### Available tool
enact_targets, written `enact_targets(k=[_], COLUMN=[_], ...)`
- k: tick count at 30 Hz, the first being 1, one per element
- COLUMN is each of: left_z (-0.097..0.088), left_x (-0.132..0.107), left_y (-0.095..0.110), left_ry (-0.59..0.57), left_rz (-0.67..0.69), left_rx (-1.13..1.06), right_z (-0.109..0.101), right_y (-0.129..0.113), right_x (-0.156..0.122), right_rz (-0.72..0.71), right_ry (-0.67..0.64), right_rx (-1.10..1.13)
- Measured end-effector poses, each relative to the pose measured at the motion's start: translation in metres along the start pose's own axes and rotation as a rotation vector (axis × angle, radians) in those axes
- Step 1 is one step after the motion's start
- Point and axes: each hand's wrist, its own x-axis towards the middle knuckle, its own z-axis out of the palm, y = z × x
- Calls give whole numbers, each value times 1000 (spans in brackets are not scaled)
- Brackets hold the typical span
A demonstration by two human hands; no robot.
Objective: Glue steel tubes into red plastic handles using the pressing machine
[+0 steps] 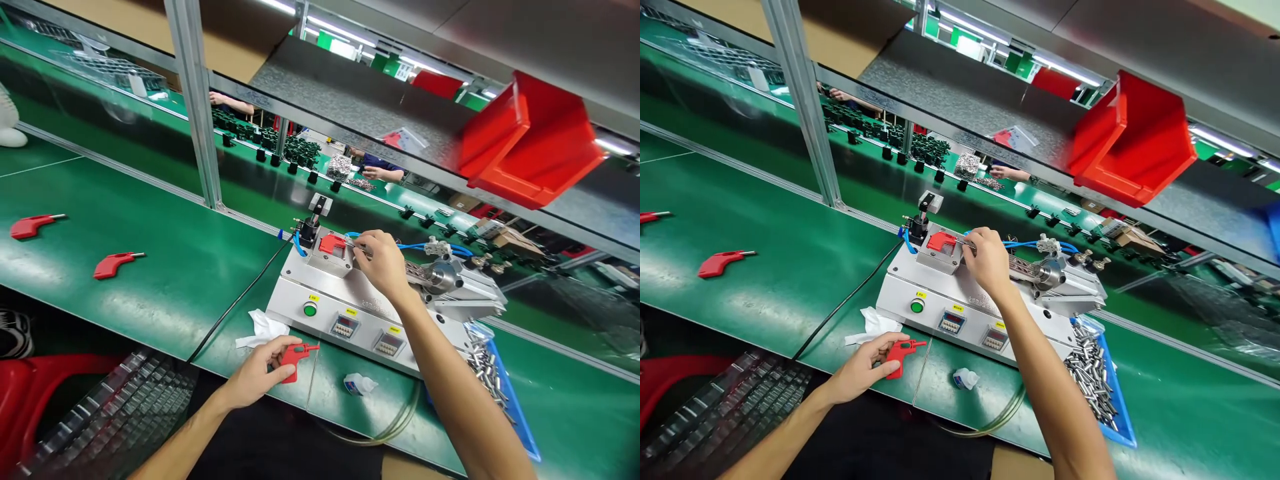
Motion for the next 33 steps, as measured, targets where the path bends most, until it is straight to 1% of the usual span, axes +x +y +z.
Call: enact_targets(k=[1,3,5,7,8,9,10,12,14,15,16,17,18,19,20,21,23,25,26,27,29,31,33], left_z=[-1,-1,-1,1,2,3,4,5,1,-3,-8,-15,-21,-28,-34,-39,-43,-41,-38,-34,-25,-16,-8], left_x=[0,0,0,-1,-1,-1,-2,-3,-3,-1,2,8,16,27,41,57,93,128,143,155,170,176,177], left_y=[0,0,-1,-3,-4,-6,-8,-11,-6,1,11,26,43,64,86,109,153,190,204,216,230,236,235], left_ry=[1,6,17,47,66,85,100,118,157,201,260,330,398,446,469,460,382,298,260,216,151,122,114], left_rz=[-2,-1,9,23,29,34,38,54,97,134,185,248,315,393,467,511,536,493,470,439,360,267,186], left_rx=[2,3,2,3,4,3,-1,-29,-69,-82,-80,-61,-24,35,102,176,393,716,882,1033,1286,1475,1609], right_z=[1,5,8,8,6,2,-5,-22,-40,-47,-49,-47,-40,-28,-12,6,46,80,92,101,110,111,106], right_y=[-3,-11,-18,-23,-24,-24,-25,-27,-34,-40,-48,-56,-66,-75,-85,-93,-108,-118,-121,-122,-121,-118,-117], right_x=[4,16,31,47,53,57,56,41,5,-19,-45,-72,-99,-123,-144,-162,-187,-200,-203,-206,-211,-217,-223], right_rz=[-24,-58,-46,-16,-7,3,15,29,-25,-82,-144,-182,-203,-209,-201,-174,-131,-103,-91,-79,-50,-31,-24], right_ry=[-20,-103,-217,-301,-321,-312,-267,-87,109,171,142,99,25,-51,-130,-189,-288,-334,-335,-326,-294,-261,-222], right_rx=[20,30,0,-16,-14,-5,13,84,217,298,371,438,494,528,529,494,372,257,214,184,152,149,178])
